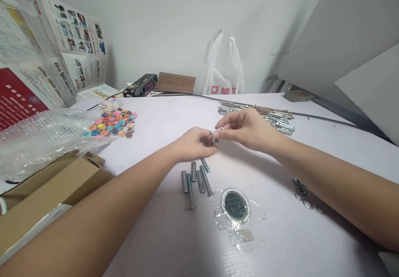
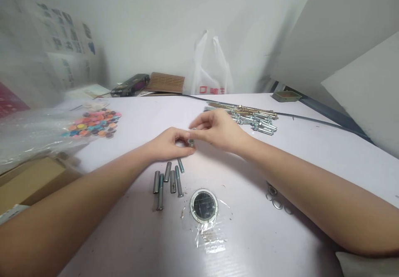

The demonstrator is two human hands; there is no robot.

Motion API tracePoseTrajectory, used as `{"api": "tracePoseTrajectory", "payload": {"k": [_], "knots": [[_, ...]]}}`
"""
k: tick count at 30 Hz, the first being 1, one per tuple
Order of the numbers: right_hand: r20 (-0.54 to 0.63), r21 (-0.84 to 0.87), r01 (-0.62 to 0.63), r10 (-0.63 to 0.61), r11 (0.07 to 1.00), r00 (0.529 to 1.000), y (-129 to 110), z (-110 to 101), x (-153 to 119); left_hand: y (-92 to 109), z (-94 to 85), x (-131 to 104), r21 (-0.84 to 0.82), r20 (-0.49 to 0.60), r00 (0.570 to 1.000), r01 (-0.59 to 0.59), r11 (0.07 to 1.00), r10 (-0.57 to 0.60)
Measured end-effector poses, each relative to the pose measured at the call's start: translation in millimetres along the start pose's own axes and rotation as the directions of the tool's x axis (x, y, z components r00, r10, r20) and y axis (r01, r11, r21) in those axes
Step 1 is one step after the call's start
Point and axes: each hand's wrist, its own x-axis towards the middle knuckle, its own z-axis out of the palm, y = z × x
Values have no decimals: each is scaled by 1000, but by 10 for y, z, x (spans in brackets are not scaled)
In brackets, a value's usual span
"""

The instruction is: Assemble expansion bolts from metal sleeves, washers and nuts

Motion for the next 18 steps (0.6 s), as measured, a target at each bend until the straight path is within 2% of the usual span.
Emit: {"api": "tracePoseTrajectory", "payload": {"k": [3, 5, 8, 14, 18], "knots": [[4, -70, 184, -184, 980, 983, 35, 69, 11, 19, -2, -8, -1, 2, 1000, 8, 1000, -8], [27, -102, 242, -241, 965, 970, 75, 91, 17, 18, -7, -7, 9, 4, 1000, 5, 1000, -6], [50, -56, 220, -218, 974, 975, 150, 111, 16, -1, -22, -1, 13, 19, 1000, -19, 1000, 18], [86, 179, 117, -134, 977, 987, 233, 162, -17, -33, -39, 7, -13, 46, 997, -54, 998, 54], [50, 88, 160, -165, 983, 985, 227, 137, -51, -42, -32, 15, 10, 13, 999, -41, 999, 41]]}}
